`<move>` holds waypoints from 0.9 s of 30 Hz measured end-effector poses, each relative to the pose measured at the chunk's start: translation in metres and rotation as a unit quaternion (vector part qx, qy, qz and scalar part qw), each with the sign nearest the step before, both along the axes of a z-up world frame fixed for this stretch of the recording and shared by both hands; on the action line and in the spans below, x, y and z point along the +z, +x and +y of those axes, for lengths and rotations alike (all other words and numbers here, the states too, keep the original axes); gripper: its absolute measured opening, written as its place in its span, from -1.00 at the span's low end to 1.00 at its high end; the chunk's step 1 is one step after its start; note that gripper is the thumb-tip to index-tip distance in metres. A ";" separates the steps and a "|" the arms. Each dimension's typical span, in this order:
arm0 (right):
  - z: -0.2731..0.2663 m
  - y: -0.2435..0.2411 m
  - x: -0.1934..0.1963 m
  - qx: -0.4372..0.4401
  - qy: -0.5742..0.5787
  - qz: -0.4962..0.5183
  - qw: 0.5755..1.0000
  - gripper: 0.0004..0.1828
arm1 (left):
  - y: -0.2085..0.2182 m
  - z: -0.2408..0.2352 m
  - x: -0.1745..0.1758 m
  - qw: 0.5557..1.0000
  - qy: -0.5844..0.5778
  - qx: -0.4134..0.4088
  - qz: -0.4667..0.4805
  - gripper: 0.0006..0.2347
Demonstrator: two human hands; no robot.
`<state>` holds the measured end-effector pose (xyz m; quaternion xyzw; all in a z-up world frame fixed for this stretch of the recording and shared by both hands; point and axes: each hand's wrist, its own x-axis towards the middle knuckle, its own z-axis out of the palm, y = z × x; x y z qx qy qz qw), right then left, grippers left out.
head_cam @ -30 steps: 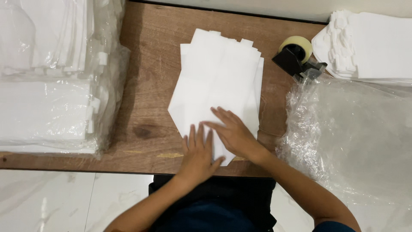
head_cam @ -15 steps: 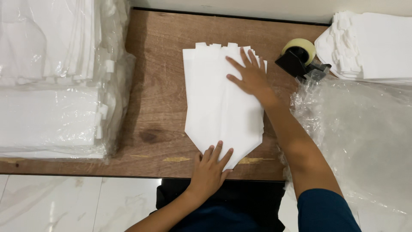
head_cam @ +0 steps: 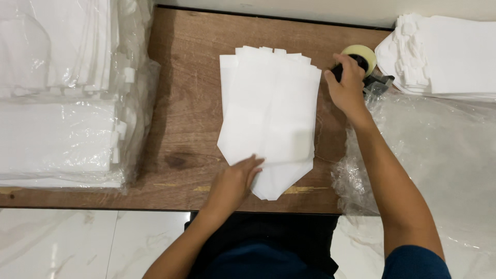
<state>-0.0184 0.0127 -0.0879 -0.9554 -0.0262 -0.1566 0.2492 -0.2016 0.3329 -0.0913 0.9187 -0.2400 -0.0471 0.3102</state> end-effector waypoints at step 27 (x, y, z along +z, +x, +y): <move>0.082 -0.124 0.020 -0.021 0.000 0.256 0.966 -0.10 | -0.038 0.016 0.010 0.970 -0.194 0.043 0.141 -0.85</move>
